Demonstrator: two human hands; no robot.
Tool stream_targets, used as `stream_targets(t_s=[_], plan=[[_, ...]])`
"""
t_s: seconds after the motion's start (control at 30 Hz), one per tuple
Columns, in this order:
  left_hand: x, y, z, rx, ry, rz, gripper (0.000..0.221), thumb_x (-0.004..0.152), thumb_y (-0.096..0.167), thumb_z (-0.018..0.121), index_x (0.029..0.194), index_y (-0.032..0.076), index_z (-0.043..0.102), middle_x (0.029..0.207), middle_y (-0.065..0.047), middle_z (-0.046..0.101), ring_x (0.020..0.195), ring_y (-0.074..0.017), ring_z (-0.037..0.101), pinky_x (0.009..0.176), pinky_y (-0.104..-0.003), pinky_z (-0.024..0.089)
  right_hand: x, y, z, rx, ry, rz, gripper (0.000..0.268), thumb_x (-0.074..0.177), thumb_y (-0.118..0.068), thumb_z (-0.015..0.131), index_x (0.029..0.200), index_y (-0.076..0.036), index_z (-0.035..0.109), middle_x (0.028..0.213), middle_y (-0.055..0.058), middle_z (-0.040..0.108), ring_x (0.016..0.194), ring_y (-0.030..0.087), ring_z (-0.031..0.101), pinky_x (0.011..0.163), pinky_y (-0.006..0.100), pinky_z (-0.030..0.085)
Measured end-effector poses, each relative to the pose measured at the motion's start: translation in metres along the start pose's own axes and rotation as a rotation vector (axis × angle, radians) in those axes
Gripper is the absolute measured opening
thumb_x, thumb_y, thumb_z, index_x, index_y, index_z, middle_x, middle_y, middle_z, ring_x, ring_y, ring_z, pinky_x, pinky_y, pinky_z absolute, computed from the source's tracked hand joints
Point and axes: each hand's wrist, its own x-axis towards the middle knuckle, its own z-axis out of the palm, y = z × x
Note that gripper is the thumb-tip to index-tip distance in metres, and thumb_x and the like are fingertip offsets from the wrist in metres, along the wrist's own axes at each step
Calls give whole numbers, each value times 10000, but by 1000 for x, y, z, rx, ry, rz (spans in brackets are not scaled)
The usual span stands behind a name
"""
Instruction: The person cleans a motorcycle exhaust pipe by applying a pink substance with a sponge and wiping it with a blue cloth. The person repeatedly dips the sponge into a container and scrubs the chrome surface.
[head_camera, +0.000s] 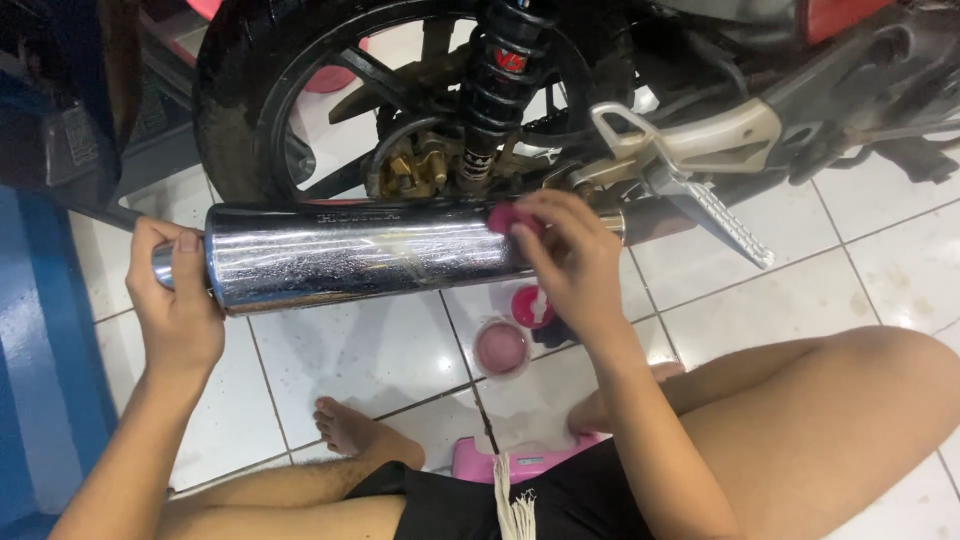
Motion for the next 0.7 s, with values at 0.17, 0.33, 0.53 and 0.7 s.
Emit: stream_targets(t_s=[0.17, 0.33, 0.53, 0.7], plan=[[2, 3, 2, -16, 18, -25, 315, 1186, 319, 414, 999, 66, 421, 880, -44, 474, 812, -149, 452, 753, -326, 355, -9, 1, -3, 42, -5, -33, 157, 941, -48, 736, 1086, 0, 699, 1138, 155, 669, 957, 211, 667, 775, 252, 605], [-1, 5, 0, 2, -5, -30, 336, 1200, 341, 408, 1042, 47, 438, 890, -59, 482, 808, -162, 457, 747, -336, 359, 0, -8, 6, 43, -74, -90, 153, 973, -72, 702, 1121, -39, 719, 1200, 162, 693, 1003, 229, 717, 794, 259, 637], [0, 3, 2, -3, 11, -7, 329, 1215, 317, 408, 1022, 51, 421, 926, -53, 458, 868, -160, 443, 812, -335, 349, -17, 5, 9, 51, 90, -37, 164, 957, -37, 748, 1116, -8, 721, 1153, 155, 692, 778, 145, 660, 676, 212, 585], [-1, 0, 0, 19, 9, 9, 322, 1223, 301, 404, 1049, 33, 444, 941, -72, 482, 879, -178, 466, 825, -350, 365, -22, -3, 16, 64, 4, -85, 199, 963, -42, 738, 1159, -60, 710, 1195, 134, 685, 959, 186, 691, 725, 218, 611]])
